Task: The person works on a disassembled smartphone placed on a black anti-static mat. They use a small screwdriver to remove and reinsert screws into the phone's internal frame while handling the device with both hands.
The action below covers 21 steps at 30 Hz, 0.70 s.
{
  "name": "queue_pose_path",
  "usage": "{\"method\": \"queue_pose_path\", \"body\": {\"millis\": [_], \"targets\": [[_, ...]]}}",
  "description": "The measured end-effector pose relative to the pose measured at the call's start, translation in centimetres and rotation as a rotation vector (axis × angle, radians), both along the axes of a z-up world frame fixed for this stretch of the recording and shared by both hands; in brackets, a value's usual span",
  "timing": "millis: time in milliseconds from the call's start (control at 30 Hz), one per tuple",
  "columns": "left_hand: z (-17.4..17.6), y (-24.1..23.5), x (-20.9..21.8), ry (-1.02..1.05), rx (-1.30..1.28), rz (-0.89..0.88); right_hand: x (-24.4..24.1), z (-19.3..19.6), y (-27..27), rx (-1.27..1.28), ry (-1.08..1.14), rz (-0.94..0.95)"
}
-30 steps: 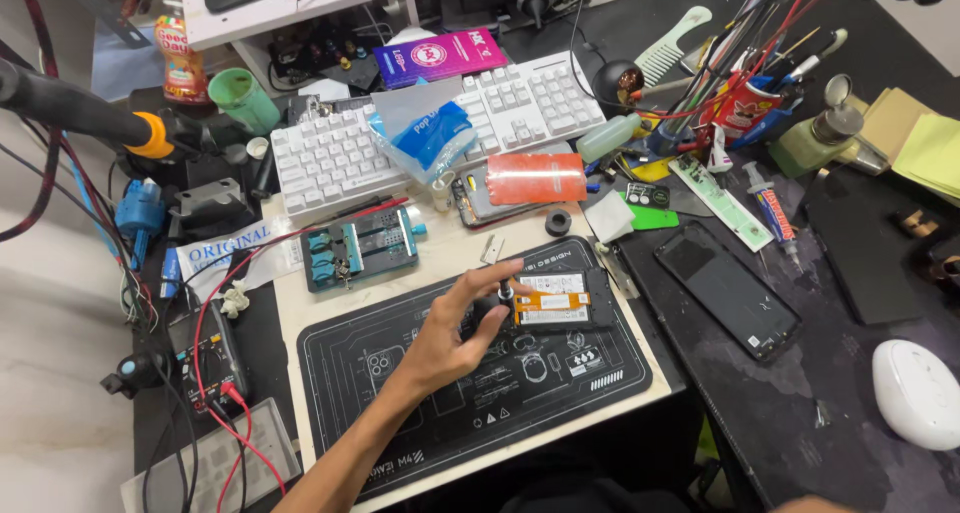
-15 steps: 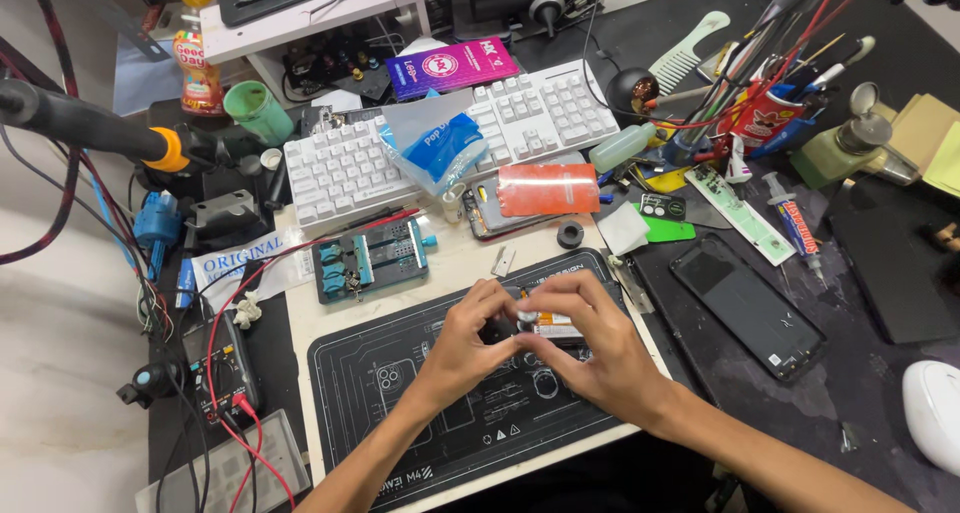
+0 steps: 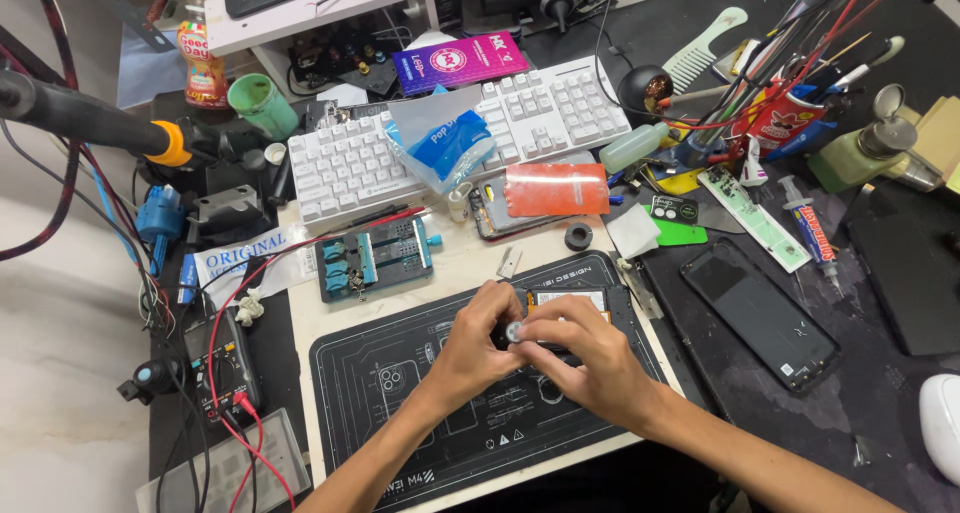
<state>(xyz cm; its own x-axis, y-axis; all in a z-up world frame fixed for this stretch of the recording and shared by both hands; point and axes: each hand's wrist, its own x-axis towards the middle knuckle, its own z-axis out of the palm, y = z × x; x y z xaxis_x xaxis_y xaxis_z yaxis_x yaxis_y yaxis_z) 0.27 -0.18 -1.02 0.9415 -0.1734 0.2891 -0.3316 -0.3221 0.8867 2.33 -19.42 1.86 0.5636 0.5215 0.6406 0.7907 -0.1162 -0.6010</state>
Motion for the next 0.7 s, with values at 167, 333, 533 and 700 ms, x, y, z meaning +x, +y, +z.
{"method": "queue_pose_path", "body": {"millis": [167,333,533,700], "targets": [[0.6,0.1,0.1,-0.043,0.037,-0.027,0.0,0.1,-0.1,0.002,0.021,0.031],[2.3,1.0,-0.1,-0.113,0.13,-0.082,0.3,0.7,-0.3,0.041,0.062,0.017],[2.7,2.0,-0.3,-0.089,0.275,-0.096,0.1,1.2,0.3,0.048,0.307,0.078],[1.6,2.2,-0.3,-0.132,0.365,-0.106,0.3,1.4,0.0,0.066,0.316,0.135]]}}
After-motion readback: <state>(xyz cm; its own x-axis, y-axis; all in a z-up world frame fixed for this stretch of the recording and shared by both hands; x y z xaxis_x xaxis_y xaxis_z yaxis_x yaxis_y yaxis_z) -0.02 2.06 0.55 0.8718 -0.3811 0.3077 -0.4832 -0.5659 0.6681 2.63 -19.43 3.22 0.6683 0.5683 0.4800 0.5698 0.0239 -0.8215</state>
